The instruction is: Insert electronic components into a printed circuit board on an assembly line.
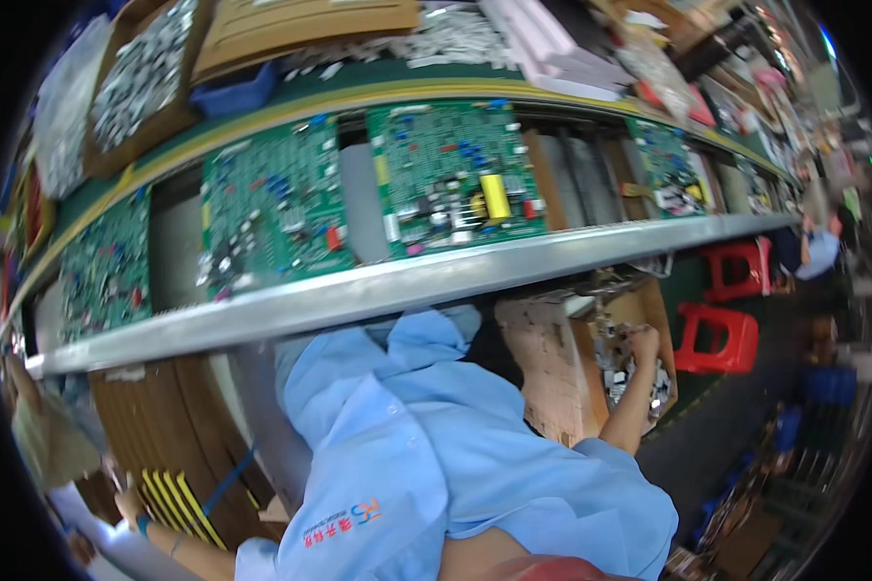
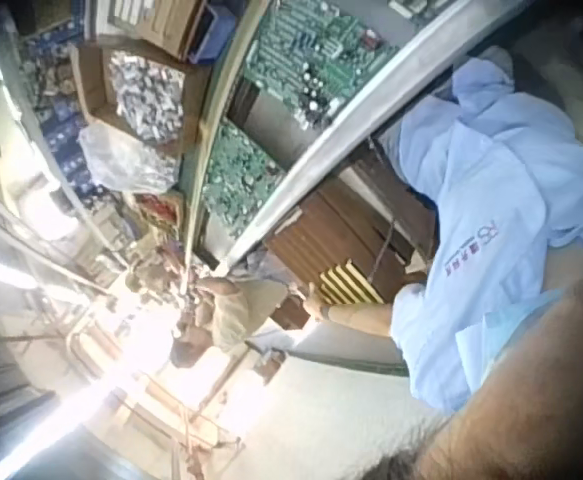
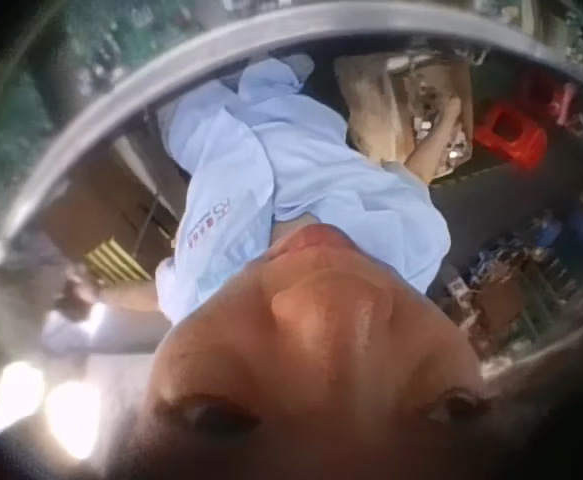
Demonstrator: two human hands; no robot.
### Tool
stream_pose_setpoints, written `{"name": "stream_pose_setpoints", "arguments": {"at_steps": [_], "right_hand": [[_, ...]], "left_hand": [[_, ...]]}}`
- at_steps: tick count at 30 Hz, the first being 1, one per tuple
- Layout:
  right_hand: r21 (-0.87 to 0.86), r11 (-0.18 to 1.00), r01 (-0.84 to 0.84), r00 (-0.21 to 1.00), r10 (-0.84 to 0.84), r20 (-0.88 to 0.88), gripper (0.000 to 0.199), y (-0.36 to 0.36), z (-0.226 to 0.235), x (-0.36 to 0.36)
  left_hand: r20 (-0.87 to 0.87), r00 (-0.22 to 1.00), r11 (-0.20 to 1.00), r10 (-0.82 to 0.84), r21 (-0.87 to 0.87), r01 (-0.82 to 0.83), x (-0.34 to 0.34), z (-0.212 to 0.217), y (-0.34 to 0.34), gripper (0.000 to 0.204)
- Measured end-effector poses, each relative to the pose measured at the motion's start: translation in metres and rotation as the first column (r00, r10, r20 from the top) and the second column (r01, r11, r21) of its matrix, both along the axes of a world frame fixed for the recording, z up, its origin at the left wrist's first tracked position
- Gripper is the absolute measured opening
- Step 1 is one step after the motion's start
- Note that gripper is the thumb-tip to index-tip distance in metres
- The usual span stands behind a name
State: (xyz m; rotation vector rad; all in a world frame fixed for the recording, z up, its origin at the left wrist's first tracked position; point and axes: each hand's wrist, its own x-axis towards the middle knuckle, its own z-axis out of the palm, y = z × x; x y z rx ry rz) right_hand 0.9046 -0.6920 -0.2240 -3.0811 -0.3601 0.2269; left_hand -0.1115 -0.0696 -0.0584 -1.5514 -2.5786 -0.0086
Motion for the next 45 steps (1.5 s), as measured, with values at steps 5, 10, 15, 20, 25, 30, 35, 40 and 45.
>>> {"name": "stream_pose_setpoints", "arguments": {"at_steps": [5, 10, 15, 20, 25, 30, 35, 40, 45], "right_hand": [[0.109, 0.916, 0.386, 0.921, -0.39, 0.011, 0.048, 0.051, 0.032, -0.041], [0.038, 0.926, 0.375, 0.925, -0.371, -0.077, 0.041, 0.077, 0.042, -0.024], [0.686, 0.711, 0.151, 0.973, -0.23, 0.024, 0.022, 0.01, 0.017, 0.017], [0.475, 0.845, 0.244, 0.955, -0.295, 0.036, 0.04, 0.04, 0.076, -0.008], [0.893, 0.364, 0.265, 0.954, -0.234, -0.188, 0.044, 0.074, 0.121, -0.012], [0.987, 0.132, 0.09, 0.981, 0.16, -0.11, 0.042, 0.182, 0.246, -0.042], [0.973, 0.19, -0.132, 0.775, 0.632, -0.018, 0.052, 0.314, 0.302, -0.086], [0.98, 0.191, -0.045, 0.405, 0.901, -0.157, 0.043, 0.416, 0.31, -0.139], [0.941, 0.207, -0.267, 0.228, 0.962, -0.147, 0.042, 0.502, 0.315, -0.218]], "left_hand": [[0.12, 0.987, 0.991, -0.105, -0.075, 0.115, 0.057, -0.031, 0.037, 0.042], [0.138, 0.983, 0.98, -0.117, -0.146, 0.137, 0.047, -0.007, 0.008, 0.038], [0.156, 0.98, 0.96, -0.125, -0.232, 0.159, 0.021, 0.018, 0.002, 0.036], [0.194, 0.941, 0.909, -0.279, -0.263, 0.323, -0.025, 0.032, 0.009, 0.029], [0.234, 0.891, 0.909, -0.389, -0.063, 0.413, -0.044, 0.028, -0.007, 0.025], [0.272, 0.908, 0.92, -0.32, -0.14, 0.366, -0.031, 0.033, -0.002, 0.025], [-0.055, 0.983, 0.975, -0.175, -0.149, 0.165, 0.021, 0.038, -0.031, 0.03], [-0.026, 0.98, 0.98, -0.199, -0.034, 0.198, 0.045, 0.064, -0.014, 0.043], [0.304, 0.856, 0.862, -0.418, 0.43, 0.268, -0.027, 0.072, -0.03, 0.034]]}}
